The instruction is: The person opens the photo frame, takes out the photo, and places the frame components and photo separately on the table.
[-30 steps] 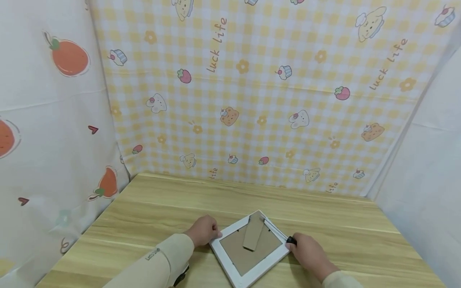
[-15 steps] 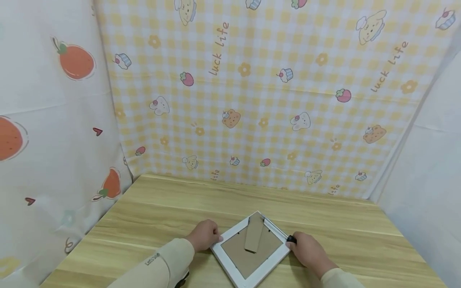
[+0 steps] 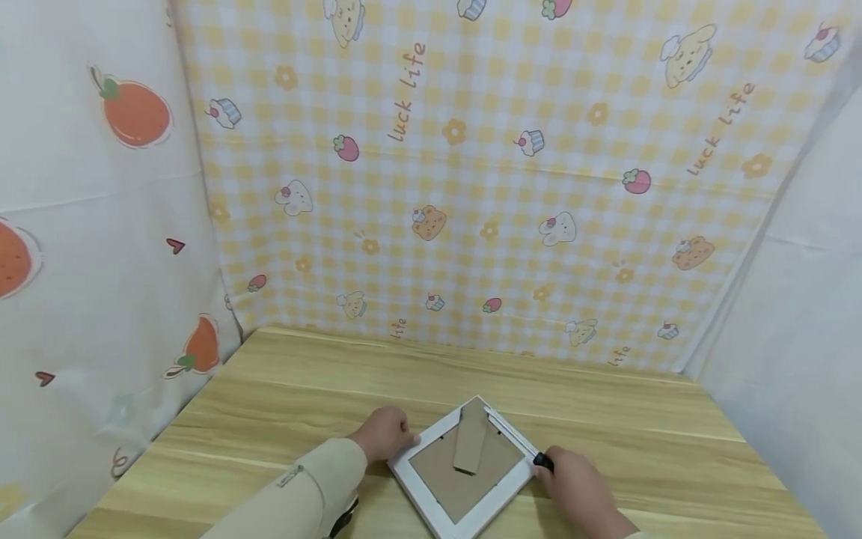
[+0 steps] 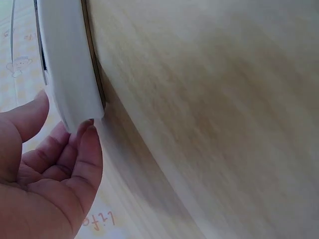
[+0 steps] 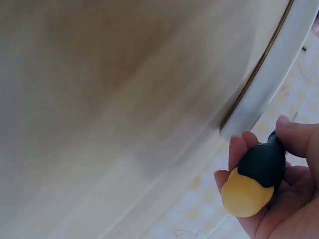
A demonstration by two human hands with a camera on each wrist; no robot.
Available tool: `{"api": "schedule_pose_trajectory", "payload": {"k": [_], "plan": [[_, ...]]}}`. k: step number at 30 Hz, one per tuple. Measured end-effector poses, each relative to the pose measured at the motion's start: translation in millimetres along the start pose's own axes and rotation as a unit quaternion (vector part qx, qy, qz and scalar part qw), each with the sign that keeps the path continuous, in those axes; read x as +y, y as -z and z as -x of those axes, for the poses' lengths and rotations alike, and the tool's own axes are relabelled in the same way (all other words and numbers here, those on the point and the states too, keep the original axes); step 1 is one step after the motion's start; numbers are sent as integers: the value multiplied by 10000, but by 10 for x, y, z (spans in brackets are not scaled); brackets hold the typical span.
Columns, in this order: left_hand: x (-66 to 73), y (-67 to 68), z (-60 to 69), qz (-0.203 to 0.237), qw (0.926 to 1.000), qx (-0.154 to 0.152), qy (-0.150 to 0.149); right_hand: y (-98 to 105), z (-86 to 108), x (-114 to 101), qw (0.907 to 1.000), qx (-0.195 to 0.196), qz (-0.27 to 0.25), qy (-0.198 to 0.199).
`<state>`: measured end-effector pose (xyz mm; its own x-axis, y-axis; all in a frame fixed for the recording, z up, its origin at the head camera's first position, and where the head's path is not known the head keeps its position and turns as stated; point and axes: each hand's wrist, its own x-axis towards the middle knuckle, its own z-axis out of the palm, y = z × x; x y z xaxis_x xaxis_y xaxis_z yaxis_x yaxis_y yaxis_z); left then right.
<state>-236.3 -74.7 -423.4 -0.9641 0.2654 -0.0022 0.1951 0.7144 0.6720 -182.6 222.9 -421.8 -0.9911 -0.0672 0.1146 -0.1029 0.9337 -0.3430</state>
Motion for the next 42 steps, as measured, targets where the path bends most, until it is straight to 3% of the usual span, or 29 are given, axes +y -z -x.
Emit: {"api": "schedule_pose_trajectory", "payload": {"k": [8,23,42], "plan": [[28,-57,-66,-97,9997,58,-196,-101,115,-55,9997,157,95,170],[61,-70,-77,-218,9987,31,-449,-100,90,-145,9997,137,-42,212],[121,-76,31,-65,9997,-163,-169,-42,-100,-161,9995,-303,-59,-70]]}}
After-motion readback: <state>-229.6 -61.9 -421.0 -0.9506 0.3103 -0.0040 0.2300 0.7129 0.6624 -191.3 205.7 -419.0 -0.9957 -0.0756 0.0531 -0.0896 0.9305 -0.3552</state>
